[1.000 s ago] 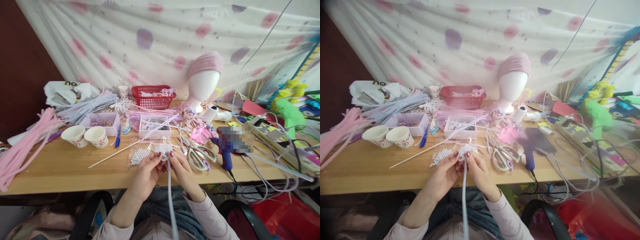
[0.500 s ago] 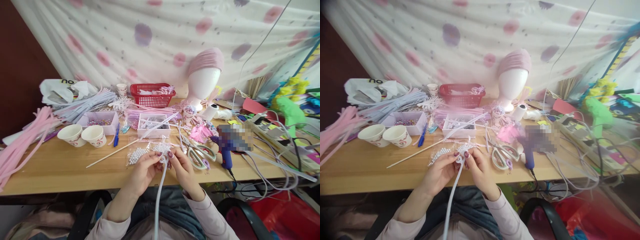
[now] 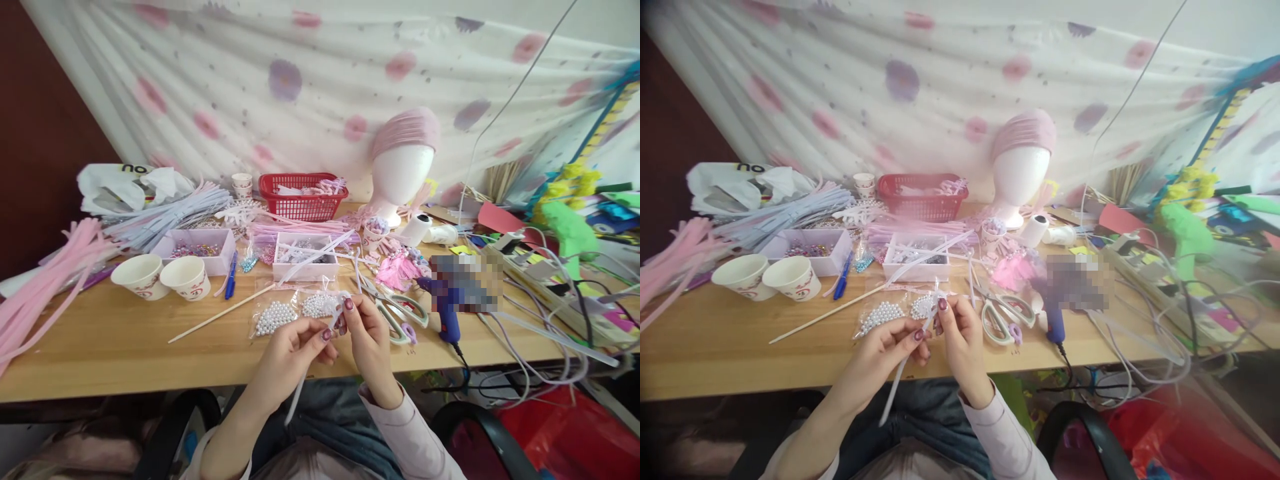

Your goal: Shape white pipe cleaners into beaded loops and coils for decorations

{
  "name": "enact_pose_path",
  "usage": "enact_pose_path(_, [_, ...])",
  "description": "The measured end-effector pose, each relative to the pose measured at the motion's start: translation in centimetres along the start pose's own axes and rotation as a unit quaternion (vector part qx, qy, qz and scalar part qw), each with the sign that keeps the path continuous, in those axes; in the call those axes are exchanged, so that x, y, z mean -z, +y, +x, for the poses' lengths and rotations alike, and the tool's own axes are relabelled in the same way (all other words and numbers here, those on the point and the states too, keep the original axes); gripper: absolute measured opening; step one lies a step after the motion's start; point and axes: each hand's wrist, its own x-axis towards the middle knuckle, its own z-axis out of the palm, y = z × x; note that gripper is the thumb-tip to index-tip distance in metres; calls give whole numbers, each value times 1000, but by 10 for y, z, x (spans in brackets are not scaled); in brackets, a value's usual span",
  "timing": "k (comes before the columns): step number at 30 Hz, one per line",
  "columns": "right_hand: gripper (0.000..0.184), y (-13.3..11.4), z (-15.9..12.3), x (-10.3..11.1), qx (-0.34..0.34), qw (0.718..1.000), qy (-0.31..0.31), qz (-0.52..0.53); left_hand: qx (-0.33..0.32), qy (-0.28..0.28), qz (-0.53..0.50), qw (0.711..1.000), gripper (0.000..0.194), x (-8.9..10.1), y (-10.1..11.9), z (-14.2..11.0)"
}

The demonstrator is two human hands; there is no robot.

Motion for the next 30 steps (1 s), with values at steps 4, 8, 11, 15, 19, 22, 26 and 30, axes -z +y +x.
enact_pose_path(4, [43, 5, -1, 2, -52, 996, -12, 66, -43, 41, 49, 997, 30, 6, 3, 2])
enact_pose_path(8, [25, 3, -7, 2, -73, 995, -51, 44, -93, 76, 130, 984, 19, 9, 6, 4])
enact_pose_path(11, [18, 0, -9, -1, -64, 995, -71, 41, -112, 92, 205, 968, 16, 10, 8, 3])
enact_pose_path(15, [21, 0, -8, -5, -69, 996, -44, 43, -155, 89, 285, 942, 16, 10, 8, -1])
enact_pose_path(19, [20, 2, -5, -5, -52, 998, -4, 34, -184, 124, 298, 928, 15, 7, 8, -9])
enact_pose_path(22, [18, 4, -5, -4, -60, 998, 16, 27, -225, 108, 349, 903, 9, 2, 4, -13])
enact_pose_path(26, [21, 3, -6, -5, -97, 994, 25, 40, -215, 92, 369, 899, 19, -5, -2, -11])
enact_pose_path(30, [22, 4, -6, -10, -105, 991, 55, 67, -225, 92, 363, 900, 29, -9, -8, -7])
